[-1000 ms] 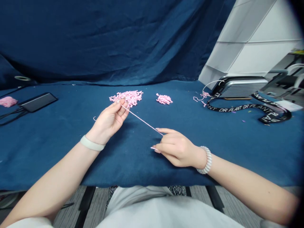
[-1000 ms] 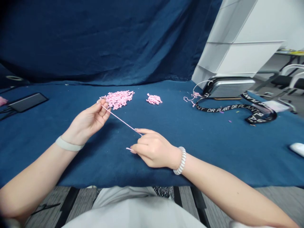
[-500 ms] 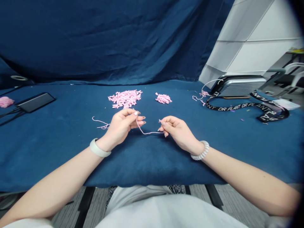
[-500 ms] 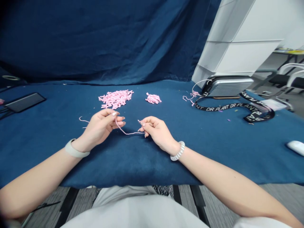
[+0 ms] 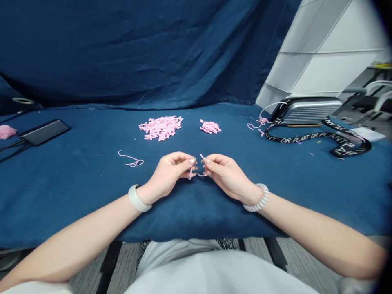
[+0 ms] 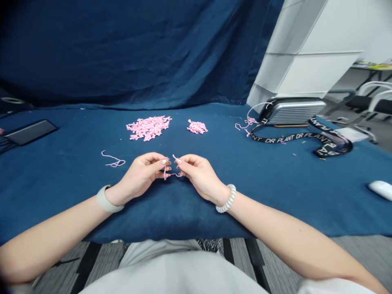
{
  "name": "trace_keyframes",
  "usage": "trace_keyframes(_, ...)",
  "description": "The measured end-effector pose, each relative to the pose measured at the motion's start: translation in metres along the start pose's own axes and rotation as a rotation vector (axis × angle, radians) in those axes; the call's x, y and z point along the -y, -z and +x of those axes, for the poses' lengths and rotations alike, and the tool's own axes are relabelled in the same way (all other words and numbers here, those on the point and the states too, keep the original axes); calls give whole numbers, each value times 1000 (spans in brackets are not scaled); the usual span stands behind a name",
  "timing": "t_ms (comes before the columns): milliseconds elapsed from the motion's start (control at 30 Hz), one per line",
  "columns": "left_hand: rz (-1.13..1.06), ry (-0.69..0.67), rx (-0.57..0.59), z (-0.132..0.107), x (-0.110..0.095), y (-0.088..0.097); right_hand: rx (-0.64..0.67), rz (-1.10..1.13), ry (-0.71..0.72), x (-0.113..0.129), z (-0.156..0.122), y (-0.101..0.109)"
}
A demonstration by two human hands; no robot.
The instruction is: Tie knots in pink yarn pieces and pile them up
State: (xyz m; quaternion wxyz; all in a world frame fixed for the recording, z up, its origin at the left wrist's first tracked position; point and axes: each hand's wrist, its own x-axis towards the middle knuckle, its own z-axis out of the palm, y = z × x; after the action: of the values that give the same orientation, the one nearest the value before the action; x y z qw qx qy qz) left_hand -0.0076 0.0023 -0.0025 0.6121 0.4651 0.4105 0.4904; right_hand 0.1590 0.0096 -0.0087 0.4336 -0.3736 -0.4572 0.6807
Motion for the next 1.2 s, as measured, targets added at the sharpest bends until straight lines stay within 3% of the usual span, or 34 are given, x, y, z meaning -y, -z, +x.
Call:
trace_keyframes(233,-152,-13,139,0,13,-4,121,109,-73,-3,-4,-2)
trace_keyframes(500,-160,-1,164,-2,18,-7,179,145,-164,0,-6,-4)
trace_keyframes(833,-158,-8,197,-4,14,-7,164,77,-184,1,-9,-9)
trace_keyframes(1000,-130,-21,208,-3,13,-5,64,-37,-135,3,-12,-13)
trace_keyframes(1200,-131,0,187,-3,11,-6,74,42,-113,3,-11,-12)
